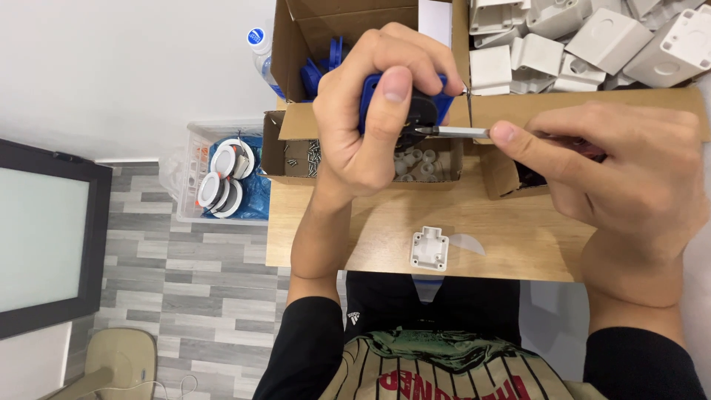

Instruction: Assembling a TV cover component by fitting a blue socket into a white plastic housing and using a screwdriver.

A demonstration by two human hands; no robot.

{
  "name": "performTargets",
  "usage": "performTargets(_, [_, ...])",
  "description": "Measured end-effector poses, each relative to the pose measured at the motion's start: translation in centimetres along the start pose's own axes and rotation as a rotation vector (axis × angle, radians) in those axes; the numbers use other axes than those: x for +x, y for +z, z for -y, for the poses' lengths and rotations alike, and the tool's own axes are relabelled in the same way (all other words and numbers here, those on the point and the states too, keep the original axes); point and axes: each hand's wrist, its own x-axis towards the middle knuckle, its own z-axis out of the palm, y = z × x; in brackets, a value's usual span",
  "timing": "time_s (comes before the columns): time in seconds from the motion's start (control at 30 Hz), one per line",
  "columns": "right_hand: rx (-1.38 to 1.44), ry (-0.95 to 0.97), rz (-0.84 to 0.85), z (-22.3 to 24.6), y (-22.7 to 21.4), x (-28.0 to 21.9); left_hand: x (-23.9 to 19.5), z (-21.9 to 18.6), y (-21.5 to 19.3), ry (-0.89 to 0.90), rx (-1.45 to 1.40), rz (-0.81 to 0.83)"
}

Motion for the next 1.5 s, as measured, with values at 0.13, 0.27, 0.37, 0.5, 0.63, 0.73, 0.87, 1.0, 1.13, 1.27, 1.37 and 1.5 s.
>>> performTargets(0.13, [-0.081, 0.000, -0.037, 0.2, -0.3, -0.4, 0.3, -0.6, 0.2, -0.113, 0.023, 0.020])
performTargets(0.27, [-0.316, -0.087, -0.106, 0.0, -0.1, -0.7, 0.4, 0.0, 0.5, -0.236, -0.020, -0.006])
performTargets(0.37, [-0.221, -0.034, -0.096, -0.1, 0.5, -0.5, 0.2, 0.6, 0.7, -0.169, 0.004, -0.030])
performTargets(0.5, [0.057, 0.095, 0.026, -0.2, 0.9, -0.8, -0.2, 1.4, 0.7, 0.055, 0.085, -0.080])
performTargets(0.63, [0.048, 0.056, -0.001, -0.2, 0.9, -0.7, -0.3, 0.8, 0.5, 0.111, 0.190, -0.105])
performTargets(0.73, [0.075, 0.090, 0.025, -0.2, 0.2, -0.8, -0.3, 0.5, 0.3, 0.102, 0.183, -0.067])
performTargets(0.87, [-0.032, 0.067, 0.008, -0.5, -0.1, -1.3, -0.4, 0.5, 0.2, 0.031, 0.136, -0.137])
performTargets(1.0, [-0.051, 0.016, -0.002, -0.5, -0.5, -1.0, -0.5, 0.1, 0.3, -0.040, 0.085, -0.160])
performTargets(1.13, [-0.034, 0.018, 0.006, -0.2, -0.3, -0.2, -0.5, 0.0, 1.0, -0.061, 0.043, -0.172])
performTargets(1.27, [-0.029, -0.006, -0.007, 0.1, -0.6, 0.0, -0.4, 0.0, 1.3, -0.055, 0.038, -0.141])
performTargets(1.37, [-0.110, -0.024, -0.030, 0.4, -0.7, -0.1, -0.3, -0.2, 1.5, -0.099, 0.028, -0.124])
performTargets(1.5, [-0.458, -0.198, -0.098, -0.9, -0.5, -1.1, 0.1, 0.2, 1.5, -0.176, 0.117, -0.112])
